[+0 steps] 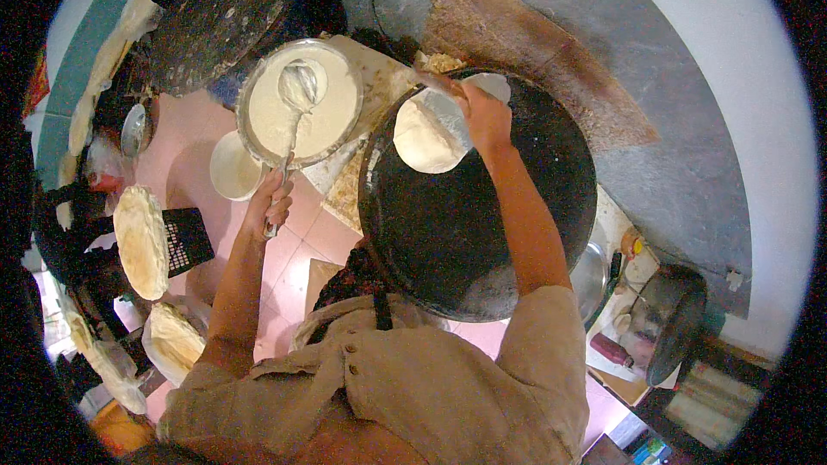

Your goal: The person scoops batter from a container and pours it onto a large flat griddle, then spreads it into a thin circle using a wooden spreader. After cooking, the person lifts the crepe and stacks it with others in a basket.

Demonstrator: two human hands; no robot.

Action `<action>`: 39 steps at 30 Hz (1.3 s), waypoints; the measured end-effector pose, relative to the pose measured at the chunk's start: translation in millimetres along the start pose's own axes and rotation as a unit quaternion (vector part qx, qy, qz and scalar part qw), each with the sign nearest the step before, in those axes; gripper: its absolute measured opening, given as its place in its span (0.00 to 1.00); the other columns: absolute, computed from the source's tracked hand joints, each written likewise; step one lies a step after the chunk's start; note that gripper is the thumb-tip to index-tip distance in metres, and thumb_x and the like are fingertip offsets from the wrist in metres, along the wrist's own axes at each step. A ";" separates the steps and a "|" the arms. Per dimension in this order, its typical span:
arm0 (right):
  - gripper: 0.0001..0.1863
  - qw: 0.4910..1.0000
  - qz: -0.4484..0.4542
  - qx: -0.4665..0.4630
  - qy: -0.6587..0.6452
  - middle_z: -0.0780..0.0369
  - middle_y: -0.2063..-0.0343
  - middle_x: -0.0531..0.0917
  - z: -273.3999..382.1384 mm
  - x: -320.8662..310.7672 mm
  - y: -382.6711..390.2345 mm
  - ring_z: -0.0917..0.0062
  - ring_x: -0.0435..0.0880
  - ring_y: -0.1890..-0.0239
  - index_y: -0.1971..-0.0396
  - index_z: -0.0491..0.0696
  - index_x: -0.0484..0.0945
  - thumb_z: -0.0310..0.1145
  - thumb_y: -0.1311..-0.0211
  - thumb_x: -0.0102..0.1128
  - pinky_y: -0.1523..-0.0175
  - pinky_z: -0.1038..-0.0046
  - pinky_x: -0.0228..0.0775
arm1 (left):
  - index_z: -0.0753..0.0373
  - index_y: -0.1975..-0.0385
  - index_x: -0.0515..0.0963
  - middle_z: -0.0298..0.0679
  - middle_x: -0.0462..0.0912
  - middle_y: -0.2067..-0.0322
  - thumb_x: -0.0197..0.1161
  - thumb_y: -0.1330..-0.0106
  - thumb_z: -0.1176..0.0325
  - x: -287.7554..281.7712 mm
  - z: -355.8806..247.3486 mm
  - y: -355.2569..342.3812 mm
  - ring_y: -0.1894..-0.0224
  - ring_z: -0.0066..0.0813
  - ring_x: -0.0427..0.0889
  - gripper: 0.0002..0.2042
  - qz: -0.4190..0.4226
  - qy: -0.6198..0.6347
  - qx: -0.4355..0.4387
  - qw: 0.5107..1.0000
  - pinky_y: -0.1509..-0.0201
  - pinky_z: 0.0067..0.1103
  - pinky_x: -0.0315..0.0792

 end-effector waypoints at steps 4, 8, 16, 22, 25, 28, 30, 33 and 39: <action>0.12 0.997 0.054 -0.035 -0.035 0.54 0.69 0.81 18.7 -5.7 31.4 0.56 0.79 0.65 0.61 0.49 0.75 0.37 0.43 0.58 0.65 0.62 0.70 | 0.49 0.41 0.60 0.25 0.61 0.81 0.45 0.28 0.64 -19.3 2.1 -7.2 0.90 0.10 0.54 0.17 -0.025 0.002 -0.010 1.000 0.94 0.08 0.50; 0.12 0.991 0.067 -0.079 -0.089 0.56 0.69 0.81 27.1 -16.3 74.7 0.58 0.80 0.66 0.62 0.49 0.75 0.37 0.43 0.59 0.65 0.65 0.71 | 0.48 0.45 0.62 0.25 0.61 0.81 0.46 0.29 0.64 -44.2 3.5 -14.5 0.90 0.09 0.54 0.13 -0.101 0.009 -0.029 0.994 0.94 0.08 0.48; 0.12 0.994 0.058 -0.004 -0.094 0.56 0.70 0.81 25.5 -44.4 94.4 0.61 0.81 0.67 0.63 0.50 0.76 0.40 0.43 0.60 0.64 0.66 0.71 | 0.47 0.46 0.64 0.25 0.61 0.82 0.47 0.30 0.66 -97.2 -8.8 -33.3 0.89 0.09 0.55 0.14 -0.115 -0.054 -0.054 0.990 0.92 0.08 0.49; 0.12 0.996 0.042 -0.061 -0.045 0.54 0.69 0.80 38.8 -1.0 44.5 0.57 0.79 0.66 0.62 0.49 0.76 0.39 0.41 0.57 0.64 0.63 0.70 | 0.53 0.65 0.65 0.27 0.65 0.81 0.50 0.31 0.65 -115.5 -8.9 -47.1 0.88 0.11 0.58 0.03 -0.093 -0.081 -0.073 0.990 0.90 0.09 0.52; 0.11 0.990 0.080 -0.097 -0.068 0.54 0.69 0.80 43.5 -7.6 62.5 0.57 0.79 0.64 0.62 0.48 0.76 0.38 0.42 0.57 0.63 0.62 0.69 | 0.53 0.68 0.63 0.28 0.68 0.81 0.50 0.32 0.63 -120.5 -8.3 -51.9 0.88 0.13 0.59 0.05 -0.101 -0.103 -0.072 0.987 0.90 0.12 0.55; 0.11 0.978 0.159 -0.111 -0.074 0.55 0.69 0.79 46.5 -19.2 95.2 0.58 0.79 0.64 0.63 0.49 0.75 0.38 0.42 0.57 0.62 0.63 0.70 | 0.53 0.68 0.63 0.29 0.69 0.80 0.50 0.32 0.63 -123.8 -10.1 -53.5 0.89 0.14 0.60 0.05 -0.123 -0.132 -0.087 0.980 0.90 0.12 0.56; 0.11 0.970 0.222 -0.089 -0.038 0.56 0.69 0.80 44.3 -27.8 118.5 0.59 0.79 0.65 0.65 0.49 0.75 0.40 0.42 0.56 0.62 0.63 0.71 | 0.53 0.67 0.64 0.31 0.72 0.77 0.50 0.32 0.61 -127.2 -8.0 -53.1 0.89 0.15 0.61 0.06 -0.122 -0.141 -0.081 0.979 0.89 0.13 0.57; 0.11 0.964 0.245 -0.077 -0.075 0.57 0.67 0.80 37.5 -49.9 153.7 0.61 0.80 0.63 0.63 0.50 0.76 0.38 0.44 0.59 0.61 0.64 0.72 | 0.55 0.63 0.66 0.32 0.74 0.76 0.48 0.31 0.57 -135.6 -3.3 -46.4 0.86 0.17 0.65 0.09 -0.110 -0.147 -0.074 0.980 0.86 0.14 0.63; 0.13 0.984 0.152 -0.038 -0.080 0.57 0.64 0.81 45.0 -35.1 118.4 0.59 0.79 0.61 0.59 0.50 0.76 0.37 0.44 0.59 0.59 0.65 0.71 | 0.58 0.49 0.66 0.40 0.77 0.63 0.47 0.32 0.47 -163.1 26.6 -19.2 0.63 0.33 0.78 0.22 -0.207 -0.142 -0.069 0.965 0.60 0.31 0.75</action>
Point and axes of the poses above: each hand's wrist, its own y-axis away from the middle knuckle, its own x-axis out of the palm, z = x × y, the point moved 3 cm from there along -y, towards the middle knuckle
